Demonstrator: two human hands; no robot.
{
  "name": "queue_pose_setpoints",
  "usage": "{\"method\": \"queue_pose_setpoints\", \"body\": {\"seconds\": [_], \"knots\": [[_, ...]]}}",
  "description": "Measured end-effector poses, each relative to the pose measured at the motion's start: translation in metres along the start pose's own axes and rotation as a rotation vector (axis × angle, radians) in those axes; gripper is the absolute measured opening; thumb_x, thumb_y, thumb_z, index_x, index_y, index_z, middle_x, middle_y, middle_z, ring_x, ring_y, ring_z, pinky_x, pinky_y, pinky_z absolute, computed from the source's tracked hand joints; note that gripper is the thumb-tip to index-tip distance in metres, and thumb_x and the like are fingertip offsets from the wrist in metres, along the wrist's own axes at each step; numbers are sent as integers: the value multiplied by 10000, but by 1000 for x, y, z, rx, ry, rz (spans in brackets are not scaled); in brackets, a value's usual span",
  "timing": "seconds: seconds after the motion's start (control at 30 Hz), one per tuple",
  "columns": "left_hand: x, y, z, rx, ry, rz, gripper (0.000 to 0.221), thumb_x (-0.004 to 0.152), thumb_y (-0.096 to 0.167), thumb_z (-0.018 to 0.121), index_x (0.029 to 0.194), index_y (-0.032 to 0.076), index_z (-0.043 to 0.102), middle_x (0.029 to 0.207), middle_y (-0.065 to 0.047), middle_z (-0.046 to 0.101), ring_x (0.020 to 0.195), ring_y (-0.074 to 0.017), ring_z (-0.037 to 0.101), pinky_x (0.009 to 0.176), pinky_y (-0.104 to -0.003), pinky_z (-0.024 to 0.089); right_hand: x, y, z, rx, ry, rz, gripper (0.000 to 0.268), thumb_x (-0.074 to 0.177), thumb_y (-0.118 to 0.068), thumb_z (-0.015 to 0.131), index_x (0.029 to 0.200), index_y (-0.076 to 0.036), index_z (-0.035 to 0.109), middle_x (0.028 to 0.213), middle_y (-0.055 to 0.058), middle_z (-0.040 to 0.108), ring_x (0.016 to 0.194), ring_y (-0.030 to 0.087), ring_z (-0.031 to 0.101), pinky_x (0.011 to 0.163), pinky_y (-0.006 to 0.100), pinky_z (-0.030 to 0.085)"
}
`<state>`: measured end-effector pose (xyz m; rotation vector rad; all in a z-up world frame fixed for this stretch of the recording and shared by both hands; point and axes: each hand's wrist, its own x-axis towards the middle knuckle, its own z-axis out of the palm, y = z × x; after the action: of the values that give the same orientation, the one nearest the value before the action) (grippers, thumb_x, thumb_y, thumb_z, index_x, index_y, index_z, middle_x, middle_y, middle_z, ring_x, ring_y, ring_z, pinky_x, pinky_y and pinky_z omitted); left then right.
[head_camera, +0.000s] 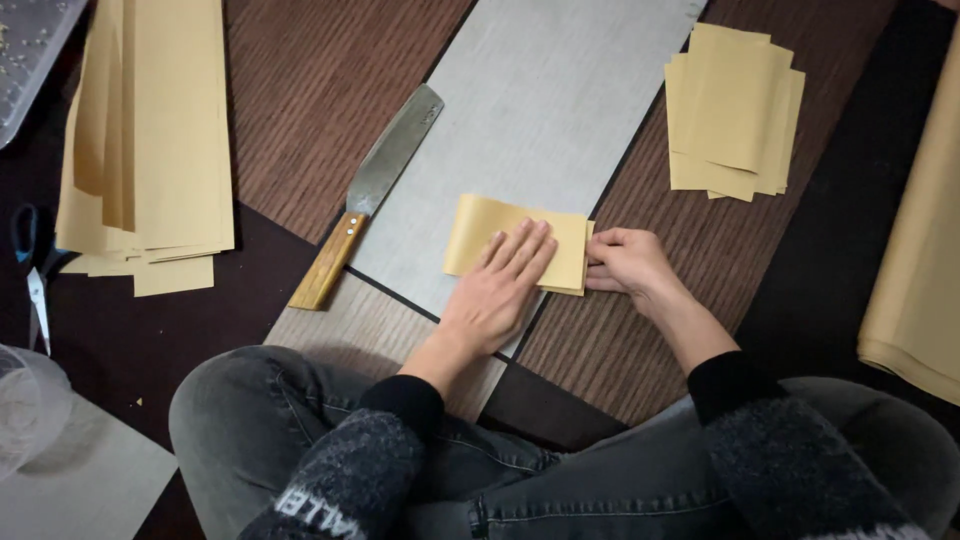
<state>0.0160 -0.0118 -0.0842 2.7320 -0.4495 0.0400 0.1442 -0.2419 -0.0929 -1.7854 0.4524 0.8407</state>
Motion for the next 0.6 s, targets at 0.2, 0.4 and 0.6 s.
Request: {"method": "queue_pose_setpoints", "body": {"seconds": [0.2, 0.4, 0.6], "knots": [[-3, -2, 14, 11, 9, 56, 751, 1200, 557, 399, 1803, 113, 353, 1891, -128, 330, 1765, -303, 253, 1437, -521, 178, -2, -6, 1, 14, -10, 41, 434, 1136, -231, 651, 1477, 37, 649, 1218, 281, 769, 1024, 432, 835, 866, 530, 715], [-4, -2, 11, -7, 43, 57, 733, 1213, 564, 404, 1785, 105, 396, 1876, -130, 363, 1752, -290, 289, 1434, -520, 184, 2, -1, -2, -72, -46, -58, 506, 1094, -276, 767, 1432, 87, 666, 1203, 361, 781, 945, 435, 842, 789, 500, 724], [2, -8, 13, 1, 44, 57, 683, 1223, 516, 415, 1756, 91, 452, 1853, -161, 399, 1725, -331, 358, 1401, -534, 307, 6, 5, -5, -78, -54, -75, 483, 1104, -247, 763, 1409, 117, 676, 1251, 375, 778, 986, 433, 834, 811, 492, 716]]}}
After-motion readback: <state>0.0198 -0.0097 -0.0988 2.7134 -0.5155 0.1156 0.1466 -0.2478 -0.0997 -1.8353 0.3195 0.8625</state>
